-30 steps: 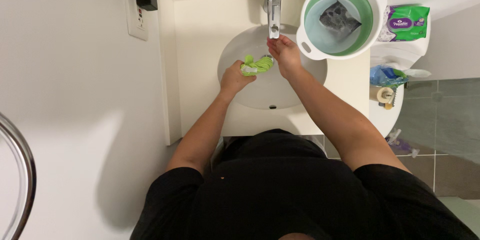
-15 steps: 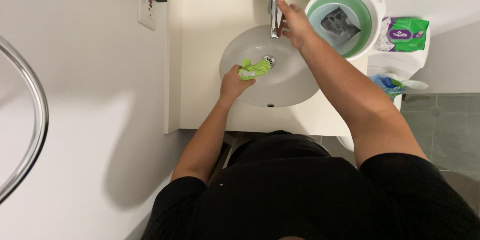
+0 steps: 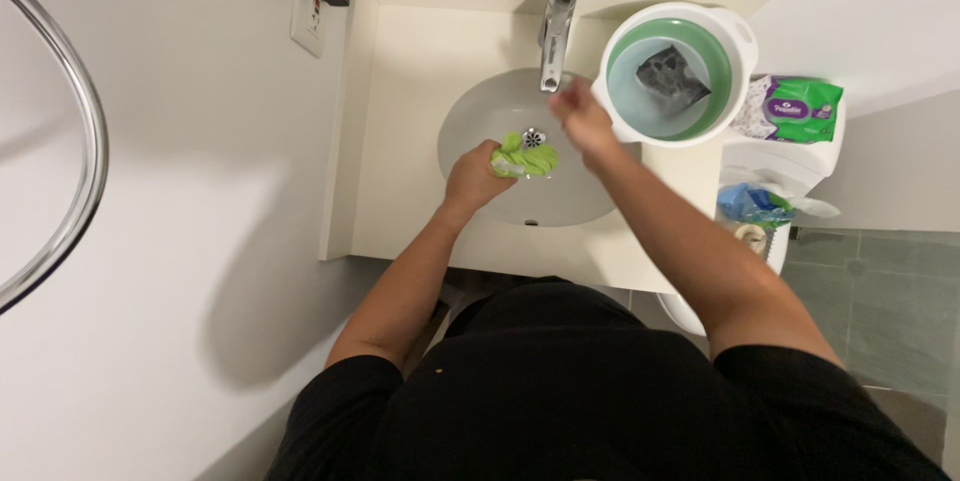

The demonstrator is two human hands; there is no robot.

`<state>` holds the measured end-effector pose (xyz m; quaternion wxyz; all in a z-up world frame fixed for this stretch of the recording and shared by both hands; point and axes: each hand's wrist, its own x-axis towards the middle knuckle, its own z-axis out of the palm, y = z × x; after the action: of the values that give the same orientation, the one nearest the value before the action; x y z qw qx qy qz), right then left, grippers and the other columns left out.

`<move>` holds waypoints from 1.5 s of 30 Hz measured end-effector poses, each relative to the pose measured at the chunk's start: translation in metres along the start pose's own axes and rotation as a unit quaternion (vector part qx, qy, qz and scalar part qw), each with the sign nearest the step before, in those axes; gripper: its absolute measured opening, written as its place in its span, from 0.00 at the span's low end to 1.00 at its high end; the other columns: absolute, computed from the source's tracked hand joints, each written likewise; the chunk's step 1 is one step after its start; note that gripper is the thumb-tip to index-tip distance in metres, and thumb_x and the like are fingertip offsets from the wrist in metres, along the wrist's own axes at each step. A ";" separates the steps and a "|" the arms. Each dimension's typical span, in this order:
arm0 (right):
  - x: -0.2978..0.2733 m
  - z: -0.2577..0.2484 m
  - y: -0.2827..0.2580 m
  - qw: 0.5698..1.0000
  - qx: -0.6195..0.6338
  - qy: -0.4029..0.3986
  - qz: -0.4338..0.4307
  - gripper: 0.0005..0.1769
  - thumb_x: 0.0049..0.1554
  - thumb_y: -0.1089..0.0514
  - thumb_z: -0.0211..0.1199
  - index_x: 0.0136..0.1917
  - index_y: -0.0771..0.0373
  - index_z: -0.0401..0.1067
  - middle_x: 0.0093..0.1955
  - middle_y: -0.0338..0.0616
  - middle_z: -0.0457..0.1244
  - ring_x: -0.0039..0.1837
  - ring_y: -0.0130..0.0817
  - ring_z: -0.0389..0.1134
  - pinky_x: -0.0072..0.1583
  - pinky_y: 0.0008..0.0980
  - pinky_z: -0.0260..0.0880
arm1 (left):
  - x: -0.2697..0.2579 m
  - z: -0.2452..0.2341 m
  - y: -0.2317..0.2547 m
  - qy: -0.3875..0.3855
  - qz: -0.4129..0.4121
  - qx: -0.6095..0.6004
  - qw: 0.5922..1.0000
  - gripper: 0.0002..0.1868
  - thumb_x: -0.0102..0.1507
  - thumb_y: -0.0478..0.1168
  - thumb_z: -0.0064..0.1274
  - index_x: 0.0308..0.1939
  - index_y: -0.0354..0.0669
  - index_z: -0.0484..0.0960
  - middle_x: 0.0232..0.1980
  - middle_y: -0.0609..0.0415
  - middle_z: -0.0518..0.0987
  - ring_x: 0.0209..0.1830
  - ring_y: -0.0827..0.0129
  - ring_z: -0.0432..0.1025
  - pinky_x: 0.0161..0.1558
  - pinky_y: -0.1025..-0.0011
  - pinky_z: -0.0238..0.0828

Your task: The person wrings out a green cloth in a sink, then uses it to wipe down the surface and sides of a bathroom vanity and cabinet.

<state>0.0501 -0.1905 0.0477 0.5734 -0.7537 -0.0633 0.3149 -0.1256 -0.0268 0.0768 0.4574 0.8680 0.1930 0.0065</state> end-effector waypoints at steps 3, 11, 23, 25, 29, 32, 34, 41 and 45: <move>-0.039 -0.006 0.005 0.981 -0.024 -0.193 -0.025 0.45 0.56 0.48 0.66 0.79 0.61 0.48 0.69 0.46 0.61 0.67 0.36 0.64 0.64 0.35 0.68 | 0.000 0.008 0.013 -0.023 0.049 0.080 0.995 0.25 0.51 0.42 0.69 0.50 0.43 0.79 0.42 0.44 0.85 0.44 0.48 0.79 0.44 0.56 0.76; -0.067 -0.008 0.015 0.936 -0.229 -0.266 -0.032 0.30 0.54 0.50 0.68 0.66 0.63 0.67 0.48 0.49 0.67 0.46 0.37 0.68 0.46 0.33 0.68 | 0.015 0.022 0.036 -0.071 0.071 0.077 0.992 0.46 0.43 0.42 0.74 0.60 0.43 0.61 0.56 0.37 0.76 0.49 0.40 0.75 0.46 0.52 0.74; -0.064 -0.019 -0.013 0.846 0.241 -0.372 0.298 0.25 0.61 0.39 0.47 0.53 0.62 0.68 0.37 0.40 0.62 0.30 0.24 0.59 0.25 0.20 0.52 | 0.022 0.008 0.038 0.149 0.506 0.229 0.818 0.33 0.54 0.46 0.63 0.62 0.44 0.74 0.63 0.50 0.73 0.66 0.50 0.67 0.66 0.47 0.65; -0.061 -0.019 -0.017 0.825 0.248 -0.414 0.294 0.28 0.59 0.38 0.45 0.51 0.66 0.69 0.36 0.40 0.62 0.29 0.25 0.59 0.24 0.20 0.52 | 0.036 -0.006 0.041 0.082 0.500 0.244 0.827 0.23 0.58 0.42 0.62 0.57 0.44 0.77 0.54 0.53 0.76 0.57 0.55 0.71 0.58 0.55 0.71; -0.059 -0.021 -0.033 0.848 0.125 -0.447 0.257 0.16 0.54 0.51 0.62 0.51 0.62 0.68 0.37 0.34 0.60 0.33 0.21 0.56 0.28 0.21 0.50 | 0.041 -0.022 0.056 0.030 0.505 0.250 0.826 0.12 0.58 0.39 0.58 0.45 0.44 0.82 0.38 0.58 0.79 0.36 0.64 0.76 0.34 0.68 0.75; -0.053 -0.012 -0.052 0.896 -0.067 -0.398 0.184 0.19 0.51 0.54 0.73 0.48 0.62 0.67 0.35 0.34 0.59 0.32 0.23 0.56 0.29 0.24 0.51 | 0.040 -0.027 0.068 0.089 0.512 0.290 0.804 0.17 0.54 0.38 0.57 0.47 0.39 0.83 0.39 0.56 0.82 0.27 0.65 0.75 0.23 0.69 0.72; -0.045 -0.005 -0.055 0.896 -0.149 -0.390 0.153 0.21 0.48 0.54 0.76 0.48 0.64 0.68 0.34 0.34 0.60 0.33 0.24 0.56 0.31 0.26 0.53 | 0.042 -0.023 0.064 0.066 0.466 0.321 0.822 0.12 0.55 0.38 0.58 0.41 0.40 0.81 0.35 0.54 0.82 0.27 0.62 0.76 0.24 0.67 0.74; -0.023 0.017 -0.040 0.817 -0.514 -0.185 -0.186 0.15 0.48 0.56 0.70 0.47 0.63 0.72 0.42 0.54 0.70 0.46 0.54 0.72 0.48 0.50 0.71 | 0.045 0.016 0.030 0.054 0.227 0.322 0.917 0.02 0.56 0.32 0.54 0.28 0.40 0.80 0.28 0.45 0.81 0.28 0.52 0.79 0.29 0.57 0.76; -0.028 0.029 -0.043 0.779 -0.572 -0.148 -0.208 0.18 0.52 0.57 0.64 0.54 0.64 0.67 0.42 0.56 0.69 0.46 0.55 0.72 0.46 0.53 0.71 | 0.037 0.025 0.024 0.016 0.126 0.293 0.948 0.03 0.57 0.32 0.52 0.30 0.38 0.81 0.30 0.41 0.82 0.30 0.47 0.79 0.31 0.53 0.76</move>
<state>0.0229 -0.1649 0.0937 0.0716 -0.8560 -0.4709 0.2012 -0.0784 -0.0459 0.0758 0.1754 0.9807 0.0834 0.0213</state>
